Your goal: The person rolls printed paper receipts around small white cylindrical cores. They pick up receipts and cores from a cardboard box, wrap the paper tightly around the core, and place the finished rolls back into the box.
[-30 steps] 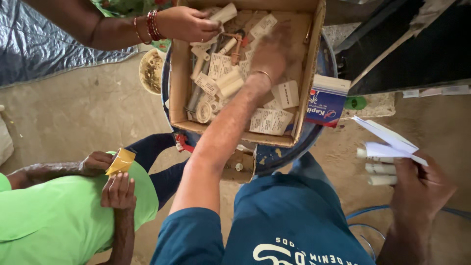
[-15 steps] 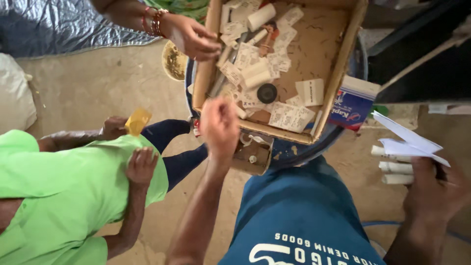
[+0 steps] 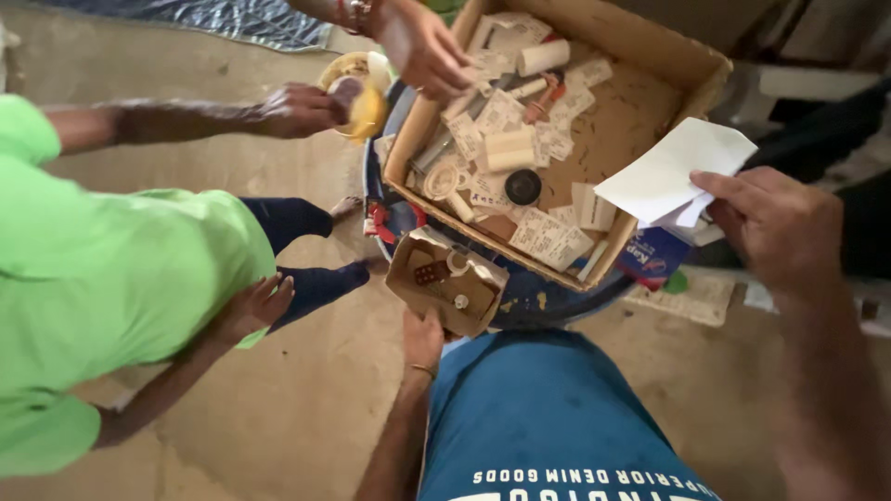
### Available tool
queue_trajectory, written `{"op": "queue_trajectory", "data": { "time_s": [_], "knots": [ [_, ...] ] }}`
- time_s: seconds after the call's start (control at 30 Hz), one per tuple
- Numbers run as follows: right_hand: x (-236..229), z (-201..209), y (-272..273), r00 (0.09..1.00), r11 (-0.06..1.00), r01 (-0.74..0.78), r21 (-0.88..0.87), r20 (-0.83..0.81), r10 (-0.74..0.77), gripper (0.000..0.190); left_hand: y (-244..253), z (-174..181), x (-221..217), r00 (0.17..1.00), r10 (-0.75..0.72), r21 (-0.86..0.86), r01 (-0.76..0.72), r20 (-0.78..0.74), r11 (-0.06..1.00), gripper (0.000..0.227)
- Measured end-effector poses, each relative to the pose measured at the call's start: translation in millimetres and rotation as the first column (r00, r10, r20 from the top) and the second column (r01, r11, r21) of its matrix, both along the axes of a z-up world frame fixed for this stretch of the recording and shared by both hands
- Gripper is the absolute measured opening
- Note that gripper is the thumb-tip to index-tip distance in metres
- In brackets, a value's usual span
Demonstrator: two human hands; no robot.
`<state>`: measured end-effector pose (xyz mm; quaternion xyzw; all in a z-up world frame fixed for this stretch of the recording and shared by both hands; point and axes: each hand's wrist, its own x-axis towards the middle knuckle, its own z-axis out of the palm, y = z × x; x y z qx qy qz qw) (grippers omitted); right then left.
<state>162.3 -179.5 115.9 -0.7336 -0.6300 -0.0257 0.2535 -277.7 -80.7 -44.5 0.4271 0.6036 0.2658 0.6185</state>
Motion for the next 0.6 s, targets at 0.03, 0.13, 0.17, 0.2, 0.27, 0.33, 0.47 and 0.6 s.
{"op": "queue_trajectory", "data": {
  "time_s": [0.03,0.13,0.17,0.2,0.27,0.33,0.47,0.6],
  "knots": [
    [6,5,10,0.993,0.998,-0.008,-0.066,0.114,0.016,0.026,1,3,-5,0.999,0.043,0.002,-0.043,-0.03,0.999,0.026],
    [29,4,29,0.954,0.989,-0.027,-0.147,0.291,0.069,0.026,9,34,-25,0.99,0.09,0.097,-0.079,-0.113,0.992,0.025],
    [34,-4,36,0.944,0.986,-0.044,-0.158,0.316,0.093,0.026,12,53,-35,0.988,0.062,0.183,-0.035,-0.141,0.982,0.028],
    [40,-15,44,0.952,0.987,-0.062,-0.147,0.29,0.103,0.026,14,74,-40,0.984,0.035,0.265,0.012,-0.173,0.964,0.032],
    [56,-34,52,0.963,0.987,-0.091,-0.131,0.242,0.12,0.025,19,120,-40,0.925,-0.09,0.288,0.207,-0.37,0.935,0.041],
    [66,-49,53,0.975,0.982,-0.143,-0.125,0.154,0.162,0.022,30,158,-15,0.919,-0.208,0.471,0.355,-0.336,0.808,0.042],
    [69,-53,38,0.98,0.969,-0.168,-0.179,0.076,0.184,0.024,69,197,68,0.708,-0.309,0.314,0.602,-0.635,0.734,0.054],
    [68,-28,14,0.965,0.979,-0.131,-0.159,0.208,0.163,0.031,110,192,170,0.496,-0.479,0.207,0.819,-0.724,0.535,0.032]
  ]
}}
